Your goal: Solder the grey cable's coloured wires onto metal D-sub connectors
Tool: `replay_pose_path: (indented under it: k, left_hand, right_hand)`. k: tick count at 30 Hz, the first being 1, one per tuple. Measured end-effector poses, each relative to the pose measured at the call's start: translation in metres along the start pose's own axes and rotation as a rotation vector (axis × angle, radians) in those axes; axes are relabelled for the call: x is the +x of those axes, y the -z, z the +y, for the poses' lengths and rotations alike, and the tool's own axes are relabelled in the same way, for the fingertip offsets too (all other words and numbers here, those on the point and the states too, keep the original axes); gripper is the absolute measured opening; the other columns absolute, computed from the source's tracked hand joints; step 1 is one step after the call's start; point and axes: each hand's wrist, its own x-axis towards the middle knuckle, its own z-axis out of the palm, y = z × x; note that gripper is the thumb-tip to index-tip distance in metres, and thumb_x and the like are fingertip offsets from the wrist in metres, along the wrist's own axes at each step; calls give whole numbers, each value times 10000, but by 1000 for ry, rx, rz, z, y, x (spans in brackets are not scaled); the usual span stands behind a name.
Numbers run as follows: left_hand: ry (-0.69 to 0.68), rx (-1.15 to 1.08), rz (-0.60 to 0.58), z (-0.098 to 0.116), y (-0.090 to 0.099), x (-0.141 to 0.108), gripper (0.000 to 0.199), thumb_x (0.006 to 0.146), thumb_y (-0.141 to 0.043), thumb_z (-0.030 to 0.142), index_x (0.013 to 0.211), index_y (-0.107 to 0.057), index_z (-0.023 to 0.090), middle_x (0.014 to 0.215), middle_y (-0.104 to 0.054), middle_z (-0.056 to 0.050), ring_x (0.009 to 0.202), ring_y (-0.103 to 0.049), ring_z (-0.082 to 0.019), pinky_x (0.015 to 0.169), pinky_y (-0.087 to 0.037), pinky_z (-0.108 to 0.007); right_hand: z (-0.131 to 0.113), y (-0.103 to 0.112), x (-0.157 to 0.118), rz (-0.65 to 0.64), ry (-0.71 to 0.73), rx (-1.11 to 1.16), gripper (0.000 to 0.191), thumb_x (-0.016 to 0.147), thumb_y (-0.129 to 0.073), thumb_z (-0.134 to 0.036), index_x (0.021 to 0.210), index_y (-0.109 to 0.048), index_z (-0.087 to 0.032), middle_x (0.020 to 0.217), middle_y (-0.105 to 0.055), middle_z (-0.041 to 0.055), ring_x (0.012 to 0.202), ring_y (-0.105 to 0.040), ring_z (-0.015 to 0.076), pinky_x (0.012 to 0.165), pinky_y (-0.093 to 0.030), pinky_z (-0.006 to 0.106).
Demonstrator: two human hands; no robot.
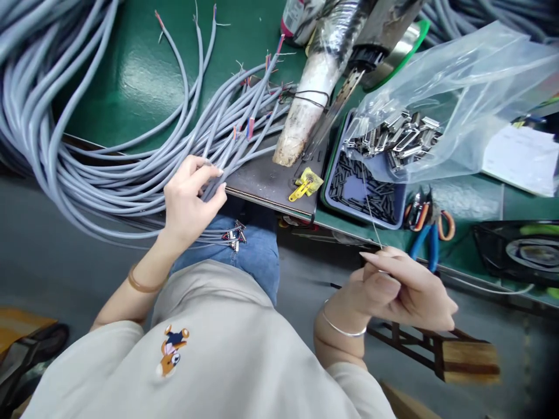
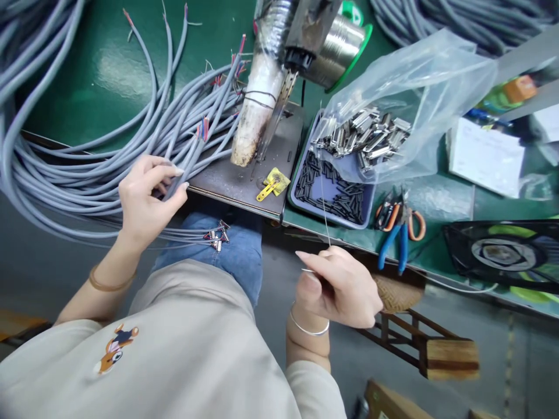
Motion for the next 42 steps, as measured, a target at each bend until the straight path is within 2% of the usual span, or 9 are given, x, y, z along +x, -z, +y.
replay_pose_path:
  k: [6, 9, 14, 17, 21, 24, 30, 35, 42]
  left_hand:
    - [54, -186, 382, 3, -18, -7, 163, 883, -650, 192, 1044, -631, 211, 976, -656, -49, 895, -643, -189, 853, -548, -358]
    - [89, -260, 406, -8, -29, 7, 188, 881, -692, 226, 1058, -629, 211, 903, -643, -23, 801, -623, -161, 809, -546, -331]
    - [105, -311, 435, -8, -33, 23, 185, 871, -748, 308, 1002, -660, 211, 837, -633, -7, 771, -616, -147, 769, -536, -295]
    - [39, -427, 264, 16, -27, 15, 220, 846, -777, 319, 1014, -693, 204, 785, -638, 15, 669, -586, -107, 650, -498, -238]
    - [15, -600, -395, 53, -19, -4, 228, 822, -806, 309, 994, -758, 168, 703, -672, 13, 559, -532, -73, 540, -441, -195]
    - [146, -751, -678, 67, -22, -11, 189, 865, -748, 292, 976, -765, 140, 703, -691, -11, 551, -544, -71, 530, -442, -190]
    - [556, -1041, -658, 64, -36, -15, 206, 831, -764, 302, 922, -673, 142, 692, -694, -7, 526, -571, -63, 502, -458, -166]
    - [576, -1069, -621, 61, -38, -17, 216, 788, -810, 270, 900, -680, 140, 696, -700, 1, 588, -638, -76, 574, -525, -173]
    - [582, -1011, -551, 63, -40, -19, 262, 715, -868, 279, 835, -683, 138, 694, -705, -1, 608, -653, -85, 597, -526, -180]
  right_hand:
    - [-1, -19, 8, 178, 158, 32, 315, 907, -707, -533, 904, -776, -226, 560, -529, 7, 458, -500, 158, 449, -375, 330]
    - [4, -24, 14, 382, 356, 133, 281, 956, -666, -470, 879, -794, -232, 469, -426, -35, 369, -340, 95, 417, -265, 293]
    - [12, -26, 16, 427, 387, 172, 264, 960, -671, -426, 884, -812, -217, 443, -408, -42, 348, -293, 72, 406, -228, 283]
    - [12, -26, 13, 456, 347, 161, 275, 962, -657, -444, 875, -808, -231, 439, -411, -42, 350, -292, 75, 404, -234, 284]
    - [4, -26, 10, 396, 216, 117, 247, 961, -648, -434, 866, -797, -261, 506, -516, -27, 403, -401, 98, 432, -316, 291]
    - [-4, -30, 10, 228, -12, 52, 194, 951, -668, -356, 842, -784, -245, 586, -586, -23, 471, -471, 91, 463, -323, 271]
    - [-4, -47, 12, -135, -375, 238, 131, 911, -696, -274, 819, -757, -204, 705, -636, -15, 520, -441, 69, 495, -311, 254]
    - [0, -60, 15, -322, -470, 414, 109, 878, -706, -280, 867, -764, -188, 826, -680, 5, 477, -308, 27, 449, -202, 242]
    - [-6, -67, 20, -321, -477, 408, 92, 844, -670, -223, 774, -699, -171, 757, -633, -23, 451, -254, 11, 450, -183, 236]
